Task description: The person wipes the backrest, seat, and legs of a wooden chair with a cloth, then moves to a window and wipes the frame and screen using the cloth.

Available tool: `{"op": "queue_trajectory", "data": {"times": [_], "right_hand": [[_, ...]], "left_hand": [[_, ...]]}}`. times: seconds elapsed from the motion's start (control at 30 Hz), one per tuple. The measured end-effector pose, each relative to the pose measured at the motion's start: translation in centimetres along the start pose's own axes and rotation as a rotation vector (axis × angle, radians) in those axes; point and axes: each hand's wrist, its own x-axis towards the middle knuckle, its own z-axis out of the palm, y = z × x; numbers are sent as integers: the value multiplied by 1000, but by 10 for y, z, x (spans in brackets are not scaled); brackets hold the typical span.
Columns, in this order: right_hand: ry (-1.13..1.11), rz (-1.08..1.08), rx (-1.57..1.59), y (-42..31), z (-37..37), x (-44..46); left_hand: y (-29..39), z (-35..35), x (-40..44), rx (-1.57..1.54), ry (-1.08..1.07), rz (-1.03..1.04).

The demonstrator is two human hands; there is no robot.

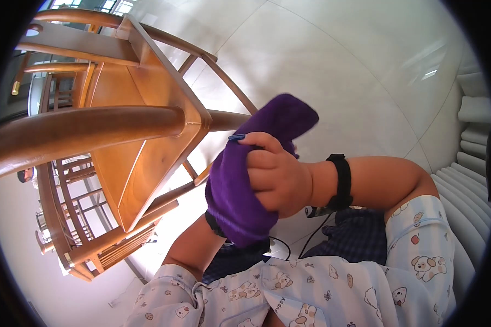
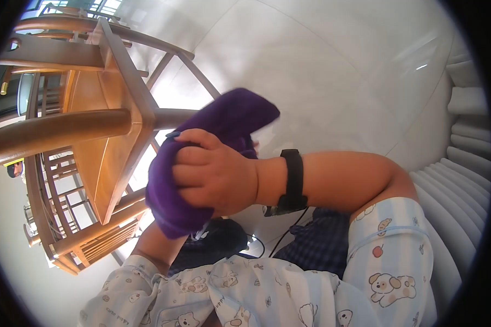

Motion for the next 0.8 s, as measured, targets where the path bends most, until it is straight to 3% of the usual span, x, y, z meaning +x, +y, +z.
{"op": "queue_trajectory", "data": {"times": [0.13,0.2,0.4,0.47,0.5,0.57,0.67,0.73,0.77,0.8], "right_hand": [[16,-82,-36,-7,-3,4],[-61,-9,-67,-6,-10,5],[3,344,-105,17,-23,-9],[114,477,88,26,-18,-10],[201,537,218,29,-12,-11],[267,582,395,37,-4,-6],[145,590,411,54,4,6],[124,606,390,66,14,2],[-70,604,183,72,5,-2],[-99,690,164,74,2,-8]], "left_hand": [[16,-21,10,-170,22,32],[15,-23,12,-253,34,57],[0,-13,-10,-707,472,-546],[8,-27,-17,-5,303,-453],[10,-24,-13,-250,374,-479],[28,-22,7,-613,552,-785],[7,-6,-12,-977,579,-533],[8,-5,-2,-987,559,-542],[10,-3,5,-979,566,-529],[13,1,11,-1000,581,-496]]}}
